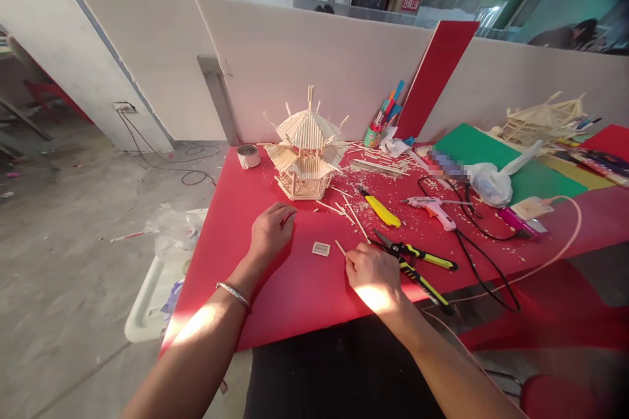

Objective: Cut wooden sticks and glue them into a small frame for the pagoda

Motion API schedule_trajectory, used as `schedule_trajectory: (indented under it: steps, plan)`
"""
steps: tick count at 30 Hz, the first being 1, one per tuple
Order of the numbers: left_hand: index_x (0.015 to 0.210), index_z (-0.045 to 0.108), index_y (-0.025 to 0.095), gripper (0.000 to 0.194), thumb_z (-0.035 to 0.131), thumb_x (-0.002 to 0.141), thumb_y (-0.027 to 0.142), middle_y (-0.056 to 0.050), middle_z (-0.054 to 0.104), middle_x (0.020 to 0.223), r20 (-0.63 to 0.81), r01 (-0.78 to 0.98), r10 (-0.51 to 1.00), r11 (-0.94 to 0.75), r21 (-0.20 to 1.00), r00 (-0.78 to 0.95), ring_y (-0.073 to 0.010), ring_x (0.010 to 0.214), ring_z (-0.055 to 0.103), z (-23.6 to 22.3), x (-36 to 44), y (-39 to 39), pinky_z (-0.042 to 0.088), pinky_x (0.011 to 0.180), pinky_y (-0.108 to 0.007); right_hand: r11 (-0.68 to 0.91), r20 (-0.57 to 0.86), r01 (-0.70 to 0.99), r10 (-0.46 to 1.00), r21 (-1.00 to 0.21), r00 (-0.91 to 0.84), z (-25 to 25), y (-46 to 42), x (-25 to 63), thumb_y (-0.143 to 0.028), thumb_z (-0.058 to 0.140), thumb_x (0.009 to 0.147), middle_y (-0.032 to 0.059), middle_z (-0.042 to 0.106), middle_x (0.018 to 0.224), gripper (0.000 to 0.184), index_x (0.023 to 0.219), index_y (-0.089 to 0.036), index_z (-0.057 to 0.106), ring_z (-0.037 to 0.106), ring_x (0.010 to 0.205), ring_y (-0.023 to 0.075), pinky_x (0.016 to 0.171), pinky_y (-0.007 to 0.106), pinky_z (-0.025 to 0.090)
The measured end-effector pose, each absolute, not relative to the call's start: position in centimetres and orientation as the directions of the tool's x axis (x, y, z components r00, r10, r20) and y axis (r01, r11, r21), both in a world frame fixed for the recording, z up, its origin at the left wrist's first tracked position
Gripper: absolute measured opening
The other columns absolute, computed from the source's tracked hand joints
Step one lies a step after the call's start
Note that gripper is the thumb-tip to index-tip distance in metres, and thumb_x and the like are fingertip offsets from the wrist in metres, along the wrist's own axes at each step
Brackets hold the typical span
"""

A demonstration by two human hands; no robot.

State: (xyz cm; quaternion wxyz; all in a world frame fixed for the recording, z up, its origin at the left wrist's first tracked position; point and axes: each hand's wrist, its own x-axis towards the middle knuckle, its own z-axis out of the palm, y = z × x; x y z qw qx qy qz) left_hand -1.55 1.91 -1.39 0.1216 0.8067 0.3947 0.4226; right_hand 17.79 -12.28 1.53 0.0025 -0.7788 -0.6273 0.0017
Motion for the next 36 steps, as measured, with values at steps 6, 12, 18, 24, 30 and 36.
schedule_trajectory:
  steps: [6,12,18,24,30,36]
  plan:
    - [0.088,0.074,0.019,0.02,0.054,0.088,0.021,-0.006,0.075,0.091,0.585,0.533,0.735,-0.665,0.523,0.343,-0.016,0.073,0.067,-1.5,-1.7,1.9,0.049,0.063,-0.024,-0.223,0.013,0.974,0.975,-0.038,0.223,1.1,-11.4,17.3,-0.027,0.053,0.091,0.005,0.072,0.089,0.023,0.086,-0.024,0.075,0.067,0.077,0.0161,0.058,0.025,0.036]
    - [0.088,0.074,0.019,0.021,0.053,0.087,0.02,-0.006,0.075,0.091,0.597,0.527,0.731,-0.667,0.526,0.329,-0.0158,0.073,0.067,-1.3,-1.7,2.0,0.048,0.061,-0.024,-0.301,0.039,0.954,0.953,0.012,0.3,1.8,-11.6,18.5,-0.018,0.049,0.091,0.0116,0.071,0.089,0.028,0.088,-0.017,0.076,0.066,0.072,0.0169,0.058,0.026,0.037]
    - [0.089,0.074,0.02,0.022,0.052,0.088,0.02,-0.006,0.075,0.092,0.57,0.517,0.719,-0.689,0.508,0.398,-0.0163,0.076,0.068,-1.3,-1.3,1.7,0.049,0.065,-0.024,-0.231,0.012,0.973,0.973,0.0,0.231,1.7,-13.4,16.9,-0.026,0.051,0.091,0.0054,0.071,0.089,0.024,0.083,-0.024,0.075,0.066,0.073,0.0142,0.054,0.026,0.033]
    - [0.088,0.074,0.021,0.021,0.053,0.088,0.02,-0.006,0.075,0.092,0.562,0.533,0.728,-0.678,0.506,0.392,-0.0154,0.073,0.067,-1.2,-1.4,1.7,0.048,0.063,-0.023,-0.279,0.04,0.96,0.96,0.026,0.278,1.6,-12.3,19.0,-0.02,0.048,0.092,0.0088,0.071,0.089,0.028,0.085,-0.019,0.075,0.065,0.07,0.0152,0.054,0.027,0.029]
    - [0.089,0.074,0.019,0.021,0.053,0.088,0.02,-0.006,0.074,0.094,0.554,0.522,0.735,-0.673,0.524,0.392,-0.0167,0.076,0.068,-1.2,-1.5,1.6,0.048,0.063,-0.024,-0.26,0.114,0.965,0.958,-0.037,0.263,1.2,-15.4,18.7,-0.023,0.052,0.089,0.0029,0.069,0.08,0.025,0.075,-0.023,0.072,0.06,0.064,0.0121,0.054,0.027,0.024]
    - [0.091,0.074,0.019,0.022,0.053,0.089,0.022,-0.007,0.075,0.094,0.533,0.494,0.727,-0.686,0.534,0.434,-0.0165,0.075,0.068,-1.3,-1.3,1.5,0.049,0.064,-0.024,-0.093,0.159,0.989,0.981,-0.116,0.111,-0.4,-18.4,18.4,-0.014,0.052,0.087,0.0013,0.063,0.068,0.025,0.071,-0.023,0.071,0.052,0.058,0.0098,0.053,0.029,0.021]
